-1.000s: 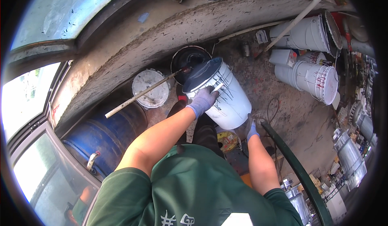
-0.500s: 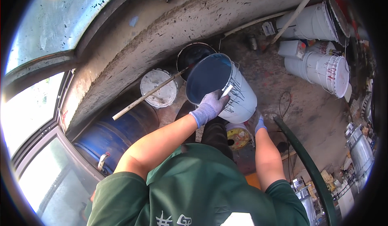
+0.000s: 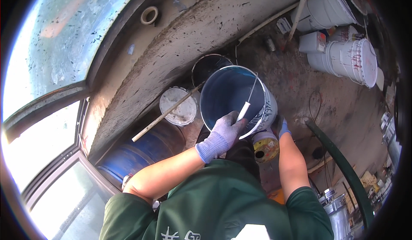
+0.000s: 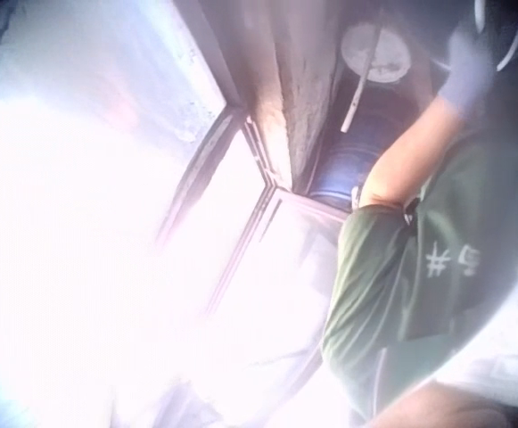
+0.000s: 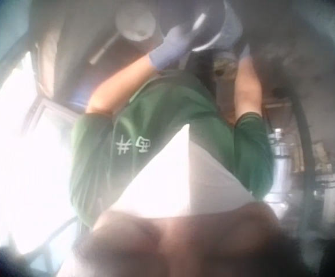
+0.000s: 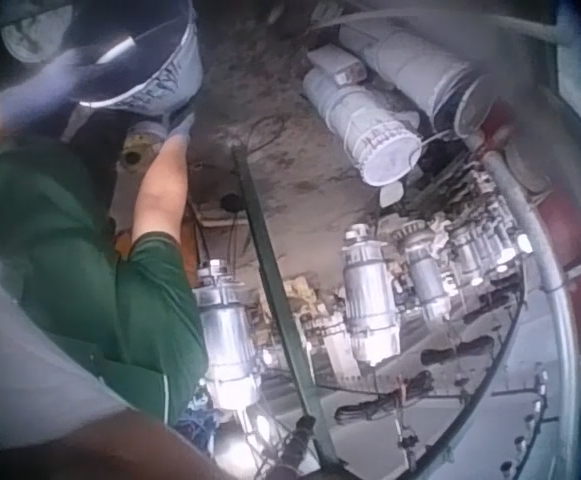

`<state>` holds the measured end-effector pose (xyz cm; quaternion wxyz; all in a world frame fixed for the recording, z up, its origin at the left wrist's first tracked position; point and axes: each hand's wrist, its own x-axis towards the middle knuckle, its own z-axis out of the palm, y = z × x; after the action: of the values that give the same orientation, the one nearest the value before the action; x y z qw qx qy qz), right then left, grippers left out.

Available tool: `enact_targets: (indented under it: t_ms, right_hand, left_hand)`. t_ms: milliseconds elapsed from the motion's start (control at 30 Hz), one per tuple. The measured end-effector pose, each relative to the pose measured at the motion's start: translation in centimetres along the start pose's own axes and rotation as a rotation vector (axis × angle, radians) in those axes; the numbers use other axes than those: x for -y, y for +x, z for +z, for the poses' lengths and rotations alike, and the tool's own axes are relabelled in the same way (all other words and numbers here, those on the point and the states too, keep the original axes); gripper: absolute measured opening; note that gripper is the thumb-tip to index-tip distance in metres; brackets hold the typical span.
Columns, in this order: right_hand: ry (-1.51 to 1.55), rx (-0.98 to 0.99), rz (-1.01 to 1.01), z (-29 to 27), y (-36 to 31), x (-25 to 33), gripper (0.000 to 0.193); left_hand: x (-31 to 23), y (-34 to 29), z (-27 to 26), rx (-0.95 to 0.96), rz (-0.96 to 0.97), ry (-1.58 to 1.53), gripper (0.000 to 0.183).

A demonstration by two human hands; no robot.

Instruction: The person removes a paint bucket from a machine stand, stirs the paint in buckets using a wooden stick, transfers paint between containers, and opens a bottle of additive.

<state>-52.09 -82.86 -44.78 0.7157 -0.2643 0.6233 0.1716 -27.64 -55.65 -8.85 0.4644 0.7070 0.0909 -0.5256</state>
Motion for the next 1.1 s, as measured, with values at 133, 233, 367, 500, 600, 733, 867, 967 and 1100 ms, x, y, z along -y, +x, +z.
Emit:
enact_targets:
  t_ms: [133,233,367,500,600,733,867,967,1100]
  right_hand:
    - [0.079,0.111,-0.012,-2.6,4.5,-0.4,0.064]
    - [0.004,0.015,-0.002,-2.0,5.3,-0.9,0.064]
    - [-0.062,-0.039,-0.130,-5.1,4.9,-0.6,0.084]
    - [0.121,-0.024,-0.229,-1.0,-0.1,1.1,0.060]
    - [0.265,-0.254,-0.407,3.2,-7.2,3.3,0.042]
    - [0.239,-0.292,-0.724,4.8,-15.5,6.1,0.033]
    - [-0.120,0.121,-0.614,12.7,-26.1,6.9,0.047]
    - [-0.128,0.345,-0.467,19.0,-31.9,6.9,0.056]
    - [0.053,0.575,-0.353,20.7,-32.1,6.3,0.045]
  left_hand:
    - [-1.3,-1.5,0.1,0.039,-0.083,-0.123,0.021]
    - [-3.2,-2.7,0.4,0.052,-0.094,-0.106,0.019]
    - [-4.5,-2.7,1.8,0.175,-0.171,-0.221,0.019]
    - [-1.7,-0.2,5.1,0.123,-0.072,-0.302,0.020]
    - [-1.2,0.9,5.8,0.192,-0.111,-0.160,0.023]
    - [-2.5,1.2,6.1,0.159,-0.060,-0.016,0.024]
    - [-2.8,0.4,5.5,0.117,0.001,-0.019,0.024]
    - [-0.3,1.4,6.0,0.105,0.046,-0.019,0.024]
    - [-0.2,0.9,5.9,0.072,0.142,0.085,0.027]
